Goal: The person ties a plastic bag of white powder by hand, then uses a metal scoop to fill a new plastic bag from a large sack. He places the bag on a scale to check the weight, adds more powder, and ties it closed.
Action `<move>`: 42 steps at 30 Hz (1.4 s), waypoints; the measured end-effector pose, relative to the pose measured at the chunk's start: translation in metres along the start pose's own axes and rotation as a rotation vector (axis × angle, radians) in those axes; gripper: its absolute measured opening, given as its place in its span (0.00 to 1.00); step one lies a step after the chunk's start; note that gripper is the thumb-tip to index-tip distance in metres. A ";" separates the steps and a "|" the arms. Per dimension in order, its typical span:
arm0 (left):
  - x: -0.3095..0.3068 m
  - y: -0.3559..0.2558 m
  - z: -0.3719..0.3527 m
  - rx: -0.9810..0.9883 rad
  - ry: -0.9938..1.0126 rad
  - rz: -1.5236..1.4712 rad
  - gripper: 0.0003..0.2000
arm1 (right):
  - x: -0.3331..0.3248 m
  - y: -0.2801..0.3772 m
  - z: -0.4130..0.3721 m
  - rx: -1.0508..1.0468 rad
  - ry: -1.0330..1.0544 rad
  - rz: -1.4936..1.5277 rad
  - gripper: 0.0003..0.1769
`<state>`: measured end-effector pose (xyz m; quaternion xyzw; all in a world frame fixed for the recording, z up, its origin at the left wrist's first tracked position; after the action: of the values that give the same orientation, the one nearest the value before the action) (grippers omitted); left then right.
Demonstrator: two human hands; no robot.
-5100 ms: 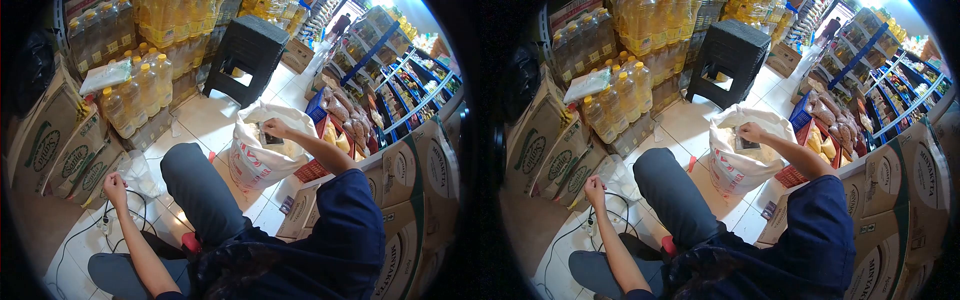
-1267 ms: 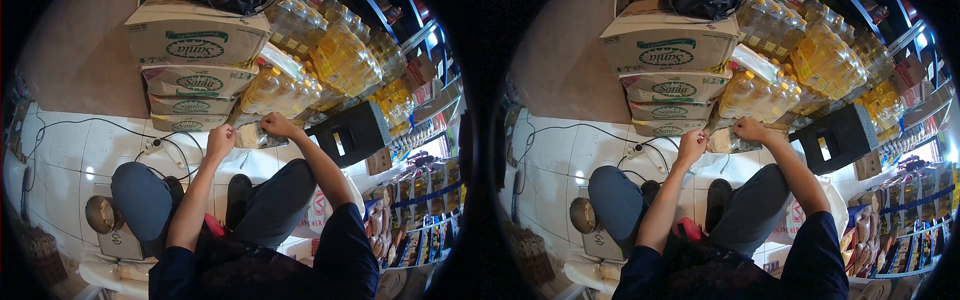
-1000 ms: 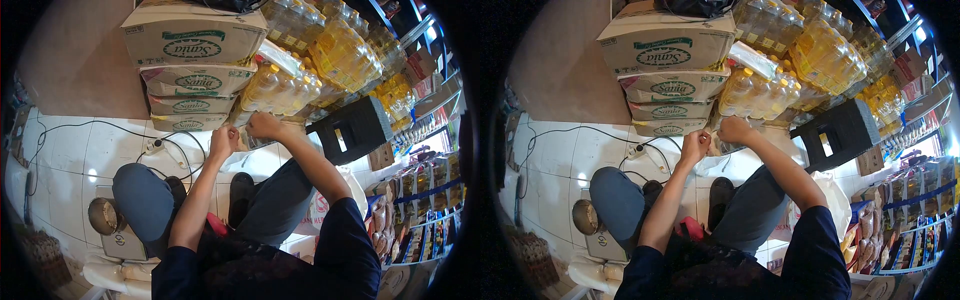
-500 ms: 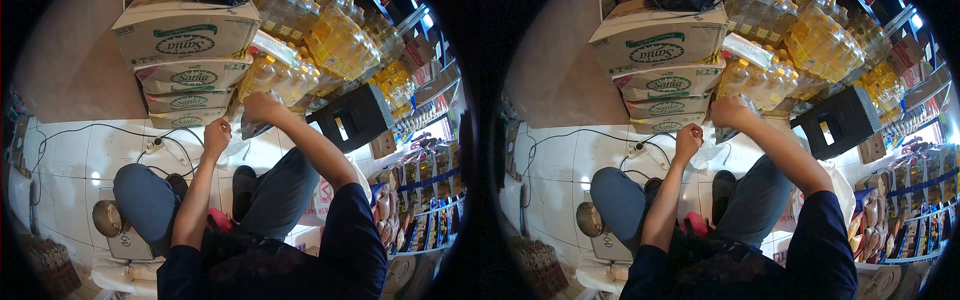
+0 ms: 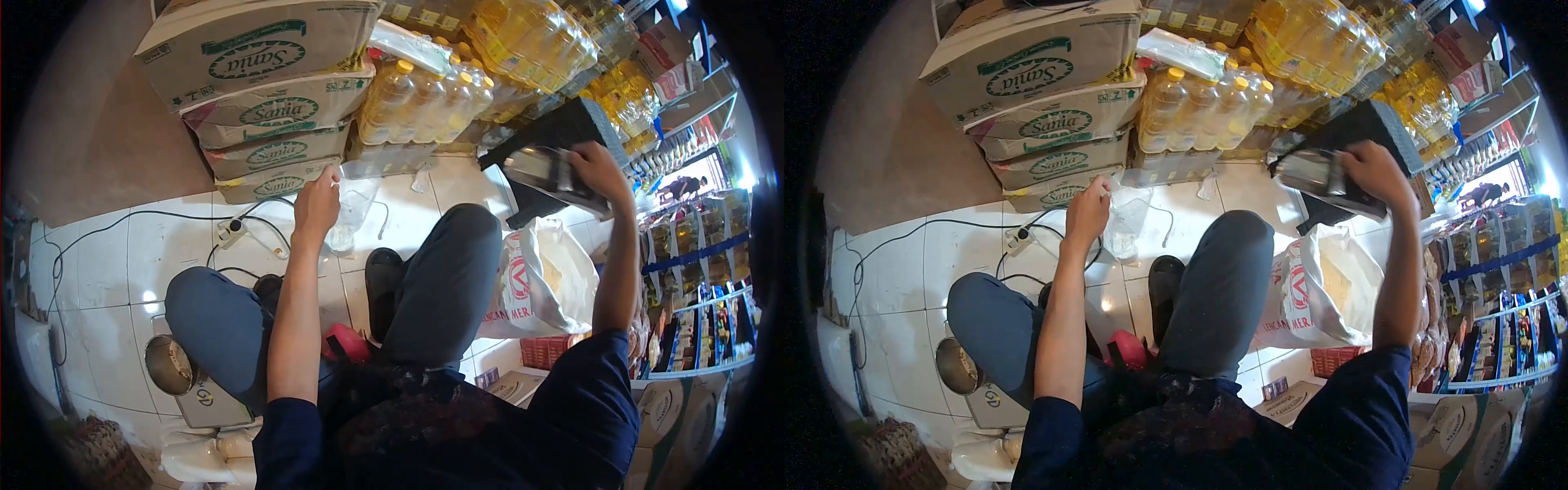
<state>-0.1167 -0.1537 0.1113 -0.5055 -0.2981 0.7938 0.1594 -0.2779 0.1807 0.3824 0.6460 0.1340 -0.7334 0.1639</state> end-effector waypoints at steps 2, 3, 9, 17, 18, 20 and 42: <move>0.002 -0.001 0.001 -0.007 0.043 0.029 0.08 | -0.011 -0.064 -0.025 0.156 0.007 -0.028 0.19; 0.003 -0.001 0.001 -0.020 0.063 0.026 0.09 | -0.013 -0.107 -0.037 0.240 -0.012 -0.065 0.19; 0.006 -0.007 0.004 -0.011 0.059 0.038 0.09 | 0.024 -0.231 -0.128 0.471 0.124 -0.086 0.18; 0.015 -0.004 0.005 0.112 0.010 0.048 0.06 | 0.196 -0.334 -0.174 0.031 0.562 -0.656 0.04; 0.012 -0.006 0.006 0.146 0.001 0.069 0.05 | 0.198 -0.313 -0.170 -0.020 0.596 -0.689 0.07; 0.012 -0.009 0.006 0.127 0.022 0.038 0.06 | 0.201 -0.323 -0.156 0.339 0.536 -0.385 0.16; 0.030 -0.031 0.011 0.265 -0.013 0.189 0.07 | 0.187 -0.288 -0.154 0.479 0.607 -0.347 0.24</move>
<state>-0.1417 -0.1163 0.1132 -0.5009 -0.1429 0.8408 0.1473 -0.2785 0.4933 0.1727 0.8203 0.1087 -0.5372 -0.1638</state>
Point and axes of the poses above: each hand's wrist, its own z-axis towards the middle knuckle, its own x-axis out of the palm, y = z × x, the point moved 10 cm from there along z, towards the middle knuckle, and after that the axes turned 13 degrees about x, right-handed, at the moved point
